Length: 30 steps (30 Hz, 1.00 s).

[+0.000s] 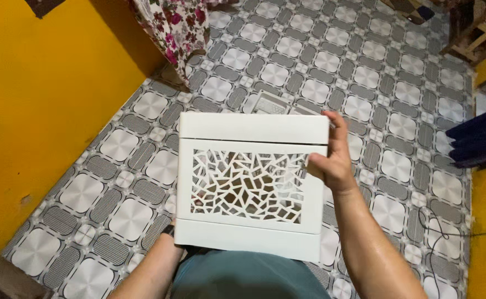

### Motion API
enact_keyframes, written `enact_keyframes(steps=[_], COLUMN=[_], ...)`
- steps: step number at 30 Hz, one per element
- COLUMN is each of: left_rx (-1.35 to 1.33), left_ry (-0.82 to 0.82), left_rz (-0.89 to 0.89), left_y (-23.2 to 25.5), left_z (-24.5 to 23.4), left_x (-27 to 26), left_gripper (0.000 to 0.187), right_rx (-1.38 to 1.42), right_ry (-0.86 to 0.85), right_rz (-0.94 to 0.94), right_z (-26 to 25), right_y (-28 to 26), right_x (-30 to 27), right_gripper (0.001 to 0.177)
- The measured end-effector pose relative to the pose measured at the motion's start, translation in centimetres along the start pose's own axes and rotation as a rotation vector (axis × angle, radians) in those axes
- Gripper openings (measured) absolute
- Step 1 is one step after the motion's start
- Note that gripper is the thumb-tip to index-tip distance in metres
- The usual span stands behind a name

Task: The person assembles white plastic components by hand, snapping together perforated panels and frames. The person repeatedly picks up parts, aligns them, and presses them into place to form a box-like structure.

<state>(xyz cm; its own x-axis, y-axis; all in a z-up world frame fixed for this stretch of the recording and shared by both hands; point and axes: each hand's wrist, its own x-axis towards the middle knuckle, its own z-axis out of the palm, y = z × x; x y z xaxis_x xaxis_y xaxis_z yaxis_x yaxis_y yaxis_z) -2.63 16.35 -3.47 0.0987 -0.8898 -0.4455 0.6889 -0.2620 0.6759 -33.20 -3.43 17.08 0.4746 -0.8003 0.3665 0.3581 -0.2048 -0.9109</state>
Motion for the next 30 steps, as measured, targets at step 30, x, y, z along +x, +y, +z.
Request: enact_keyframes(steps=[30], left_rx=[0.792], left_ry=[-0.886], left_rz=[0.399], left_y=[14.2], left_z=[21.3], left_x=[-19.7], left_gripper=[0.03], right_rx=[0.106], right_ry=[-0.007], right_rz=[0.199], right_z=[0.0], right_y=[-1.4], right_x=[-1.2], right_gripper=[0.083])
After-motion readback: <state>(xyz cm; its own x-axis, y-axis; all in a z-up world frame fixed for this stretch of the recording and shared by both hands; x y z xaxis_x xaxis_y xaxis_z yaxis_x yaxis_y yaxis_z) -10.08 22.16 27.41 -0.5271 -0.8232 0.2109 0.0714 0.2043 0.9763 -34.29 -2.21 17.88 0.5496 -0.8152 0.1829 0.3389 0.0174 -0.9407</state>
